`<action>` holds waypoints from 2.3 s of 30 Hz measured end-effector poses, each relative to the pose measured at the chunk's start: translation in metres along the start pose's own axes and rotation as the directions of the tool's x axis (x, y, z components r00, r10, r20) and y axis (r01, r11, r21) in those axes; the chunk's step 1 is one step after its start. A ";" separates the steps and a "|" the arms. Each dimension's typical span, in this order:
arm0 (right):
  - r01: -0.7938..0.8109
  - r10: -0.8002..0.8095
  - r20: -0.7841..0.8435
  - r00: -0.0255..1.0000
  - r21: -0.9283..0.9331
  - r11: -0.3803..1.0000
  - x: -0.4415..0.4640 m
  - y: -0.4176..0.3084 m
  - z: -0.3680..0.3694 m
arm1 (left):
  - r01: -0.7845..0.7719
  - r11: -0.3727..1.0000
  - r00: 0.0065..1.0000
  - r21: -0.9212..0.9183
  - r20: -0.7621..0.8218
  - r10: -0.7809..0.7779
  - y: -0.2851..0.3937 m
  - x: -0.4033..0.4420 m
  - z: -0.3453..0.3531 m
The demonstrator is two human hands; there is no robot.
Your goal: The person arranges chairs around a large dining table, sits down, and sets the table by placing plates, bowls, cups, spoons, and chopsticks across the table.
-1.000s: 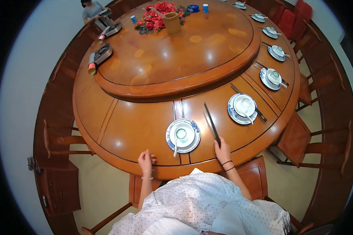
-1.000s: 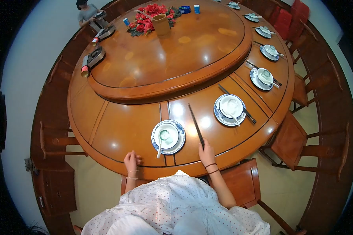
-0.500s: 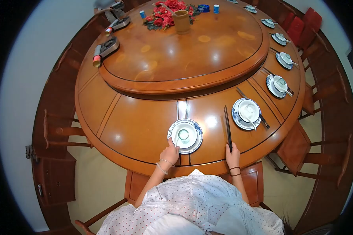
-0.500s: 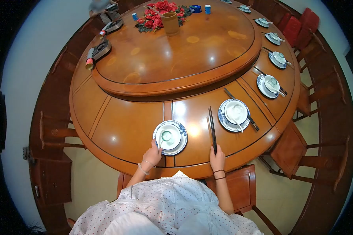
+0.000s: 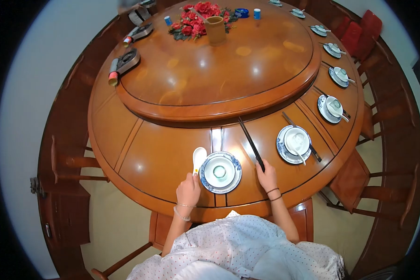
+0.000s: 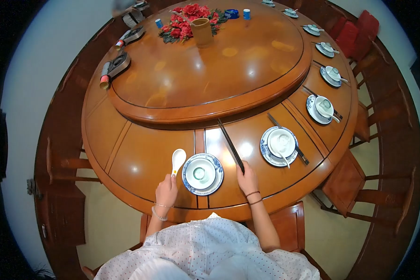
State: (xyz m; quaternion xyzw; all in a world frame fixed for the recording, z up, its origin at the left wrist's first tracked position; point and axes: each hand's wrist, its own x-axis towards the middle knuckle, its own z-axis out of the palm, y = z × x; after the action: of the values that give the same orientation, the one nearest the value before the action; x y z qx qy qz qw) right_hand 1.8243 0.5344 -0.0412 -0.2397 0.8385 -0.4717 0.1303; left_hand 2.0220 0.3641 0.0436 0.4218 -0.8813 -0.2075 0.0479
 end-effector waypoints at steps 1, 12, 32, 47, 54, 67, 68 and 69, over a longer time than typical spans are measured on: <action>0.020 -0.020 0.006 1.000 0.025 0.999 0.015 -0.004 -0.001 | 0.001 0.999 1.000 -0.049 -0.001 -0.001 -0.001 0.002 0.002; 0.103 -0.137 -0.115 0.984 -0.260 0.960 0.218 -0.008 -0.027 | -0.033 0.941 0.989 -0.338 0.122 0.079 0.031 0.066 0.011; 0.086 -0.166 -0.032 0.986 -0.751 0.655 0.274 -0.007 -0.008 | -0.259 0.833 0.958 -0.488 -0.022 0.284 0.125 0.241 0.096; 0.225 -0.248 0.008 0.969 -0.450 0.864 0.216 -0.015 -0.030 | 0.010 0.783 0.999 -0.622 0.046 0.024 0.031 0.104 0.011; -0.052 0.089 -0.158 0.984 0.224 0.973 -0.072 -0.011 -0.055 | 0.098 0.661 0.953 -0.744 -0.121 -0.277 -0.118 -0.025 -0.021; -0.334 0.334 0.025 0.942 0.009 0.942 -0.269 -0.031 -0.091 | -0.002 0.414 0.943 -0.910 -0.140 -0.303 -0.160 -0.091 -0.006; -0.329 0.332 0.089 0.939 -0.054 0.943 -0.264 -0.037 -0.090 | -0.039 0.365 0.944 -0.930 -0.154 -0.292 -0.154 -0.087 -0.006; -0.316 0.320 0.093 0.943 -0.054 0.947 -0.258 -0.039 -0.085 | -0.033 0.339 0.951 -0.940 -0.133 -0.277 -0.138 -0.087 -0.018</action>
State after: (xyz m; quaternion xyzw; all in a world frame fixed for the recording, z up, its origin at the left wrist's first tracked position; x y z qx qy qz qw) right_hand 2.0167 0.7142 0.0339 -0.1271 0.8675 -0.4155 0.2423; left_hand 2.1822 0.3478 0.0118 0.4079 -0.5542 -0.6160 0.3834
